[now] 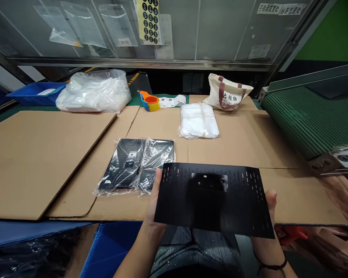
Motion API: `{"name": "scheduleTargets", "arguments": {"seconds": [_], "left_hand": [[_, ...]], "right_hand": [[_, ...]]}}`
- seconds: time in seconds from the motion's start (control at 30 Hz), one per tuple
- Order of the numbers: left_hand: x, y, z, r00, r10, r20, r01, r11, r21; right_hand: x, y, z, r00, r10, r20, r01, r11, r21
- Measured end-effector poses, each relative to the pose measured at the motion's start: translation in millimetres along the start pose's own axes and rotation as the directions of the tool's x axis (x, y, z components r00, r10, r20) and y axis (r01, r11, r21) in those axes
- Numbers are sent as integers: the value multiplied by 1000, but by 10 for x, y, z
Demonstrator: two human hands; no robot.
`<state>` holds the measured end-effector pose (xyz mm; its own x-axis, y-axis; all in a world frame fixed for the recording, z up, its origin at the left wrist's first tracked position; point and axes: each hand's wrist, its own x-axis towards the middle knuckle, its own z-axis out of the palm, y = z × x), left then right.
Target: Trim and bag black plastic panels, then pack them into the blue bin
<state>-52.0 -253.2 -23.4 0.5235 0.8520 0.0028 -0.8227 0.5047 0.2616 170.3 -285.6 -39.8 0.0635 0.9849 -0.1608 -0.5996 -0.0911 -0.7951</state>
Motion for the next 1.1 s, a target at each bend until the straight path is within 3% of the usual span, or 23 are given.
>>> {"name": "scheduleTargets", "arguments": {"seconds": [0.2, 0.3, 0.4, 0.47, 0.53, 0.63, 0.67, 0.73, 0.8, 0.87, 0.93, 0.97, 1.03, 1.1], "left_hand": [[-1, 82, -17, 999, 24, 26, -25, 999, 40], [-12, 121, -40, 999, 36, 2, -36, 999, 33], [-40, 155, -63, 996, 61, -71, -57, 997, 50], [-52, 181, -73, 980, 86, -179, -72, 994, 84], [-54, 210, -86, 935, 140, -325, -95, 984, 150], [-61, 261, -140, 798, 308, -519, -100, 916, 389], [-71, 278, -167, 744, 402, -535, -86, 850, 519], [-104, 304, -211, 662, 607, -439, -42, 615, 787], [-143, 302, -214, 632, 736, -242, -16, 325, 946], [-168, 258, -157, 629, 773, -83, -66, 160, 985], [-173, 171, -61, 620, 785, -11, -184, 159, 970], [-168, 116, -11, 612, 791, 11, -256, 185, 949], [-155, -2, 64, 590, 806, 44, -380, 229, 896], [-150, -115, 93, 563, 821, 94, -464, 221, 858]], "right_hand": [[-135, -69, 158, 975, 197, 104, -198, 980, -5], [-183, -94, 222, 964, 239, 120, -237, 971, -26], [-174, -117, 277, 965, 230, 128, -223, 973, -62], [-137, -118, 295, 963, 210, 166, -199, 977, -82], [-93, -106, 295, 959, 185, 214, -169, 981, -93], [-40, -89, 259, 966, 124, 226, -101, 989, -109], [-28, -93, 239, 973, 95, 208, -67, 988, -140], [-6, -128, 197, 983, -12, 183, 63, 959, -277], [14, -187, 160, 940, -152, 304, 287, 835, -469], [33, -242, 131, 825, -263, 501, 543, 615, -571], [52, -256, 104, 702, -349, 621, 711, 398, -580], [62, -242, 89, 661, -417, 623, 748, 308, -588], [87, -181, 61, 593, -568, 571, 761, 162, -629], [115, -101, 56, 542, -711, 448, 714, 108, -692]]}}
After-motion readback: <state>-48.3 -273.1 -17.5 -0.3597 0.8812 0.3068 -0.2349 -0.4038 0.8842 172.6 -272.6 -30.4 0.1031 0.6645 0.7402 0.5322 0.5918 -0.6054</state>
